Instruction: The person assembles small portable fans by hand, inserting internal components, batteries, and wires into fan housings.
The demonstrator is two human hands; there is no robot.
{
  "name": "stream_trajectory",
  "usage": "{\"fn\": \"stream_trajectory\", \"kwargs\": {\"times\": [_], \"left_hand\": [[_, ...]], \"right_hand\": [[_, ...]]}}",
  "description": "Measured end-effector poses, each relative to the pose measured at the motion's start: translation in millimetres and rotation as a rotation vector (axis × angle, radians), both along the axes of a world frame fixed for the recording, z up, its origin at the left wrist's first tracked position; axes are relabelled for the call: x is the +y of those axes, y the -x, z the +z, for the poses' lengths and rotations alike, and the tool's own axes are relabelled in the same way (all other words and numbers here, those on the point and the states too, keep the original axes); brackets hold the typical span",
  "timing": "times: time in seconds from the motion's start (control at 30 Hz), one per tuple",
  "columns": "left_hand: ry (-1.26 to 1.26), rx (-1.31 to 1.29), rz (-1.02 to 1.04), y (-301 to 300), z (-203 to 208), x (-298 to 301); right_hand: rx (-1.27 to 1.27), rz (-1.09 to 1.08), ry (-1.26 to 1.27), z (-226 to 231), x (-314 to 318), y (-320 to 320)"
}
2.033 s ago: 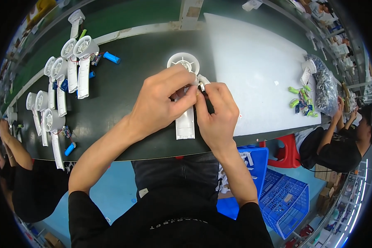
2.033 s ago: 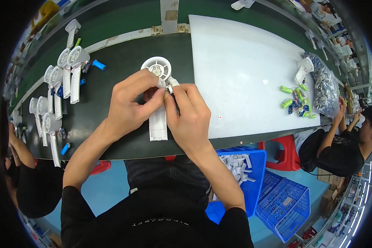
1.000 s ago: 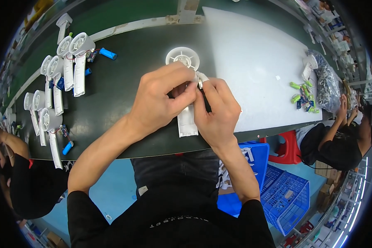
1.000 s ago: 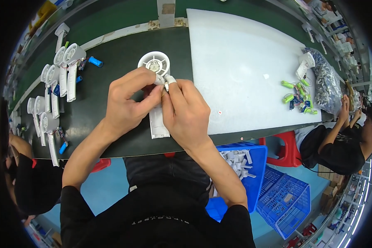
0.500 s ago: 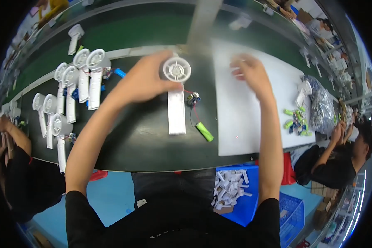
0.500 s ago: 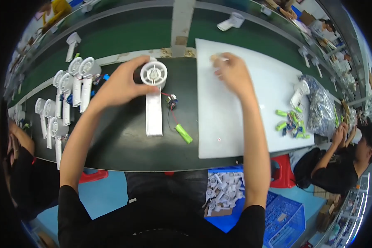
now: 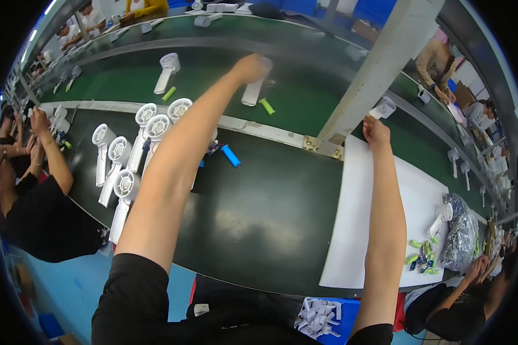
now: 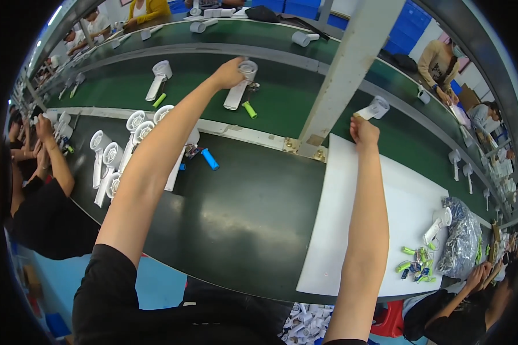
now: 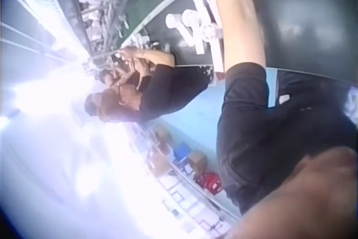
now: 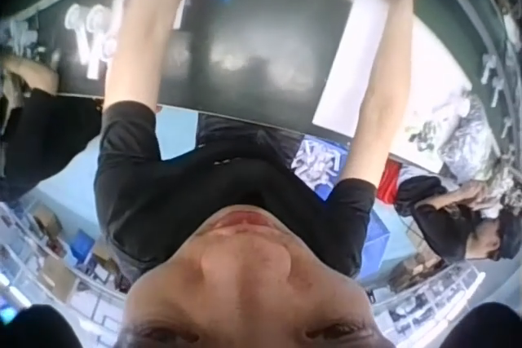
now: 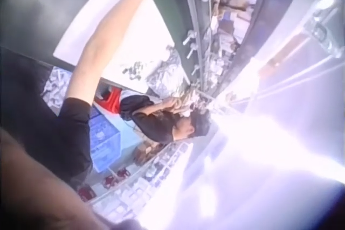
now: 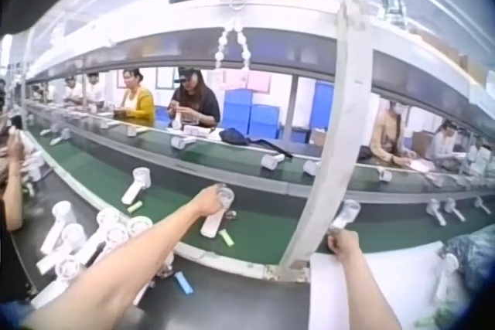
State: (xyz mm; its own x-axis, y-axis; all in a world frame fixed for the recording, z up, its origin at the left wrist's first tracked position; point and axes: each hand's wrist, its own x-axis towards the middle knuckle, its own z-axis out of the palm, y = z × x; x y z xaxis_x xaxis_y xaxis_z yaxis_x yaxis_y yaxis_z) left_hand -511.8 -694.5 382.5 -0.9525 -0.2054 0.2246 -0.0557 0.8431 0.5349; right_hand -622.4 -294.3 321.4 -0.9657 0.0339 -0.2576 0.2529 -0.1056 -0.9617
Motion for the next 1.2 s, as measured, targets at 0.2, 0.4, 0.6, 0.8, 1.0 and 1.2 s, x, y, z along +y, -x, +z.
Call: {"fn": "stream_trajectory", "kwargs": {"times": [0.2,0.4,0.6,0.8,1.0,1.2], "left_hand": [[0.15,0.313,0.356,-20,-4,-12],[-0.095,0.521,0.021,-108,11,72],[-0.297,0.153,-0.132,-198,33,163],[-0.377,0.062,-0.258,-204,24,177],[-0.514,0.171,-0.269,-209,13,184],[-0.61,-0.048,-0.442,-231,-7,234]], "right_hand": [[-0.068,-0.097,0.228,30,-10,-8],[-0.037,-0.152,0.307,16,-44,8],[0.044,-0.296,0.328,13,-75,13],[0.143,-0.143,0.265,31,-20,-19],[0.068,0.29,-0.188,70,30,-232],[-0.116,0.646,-0.003,66,41,-396]]}}
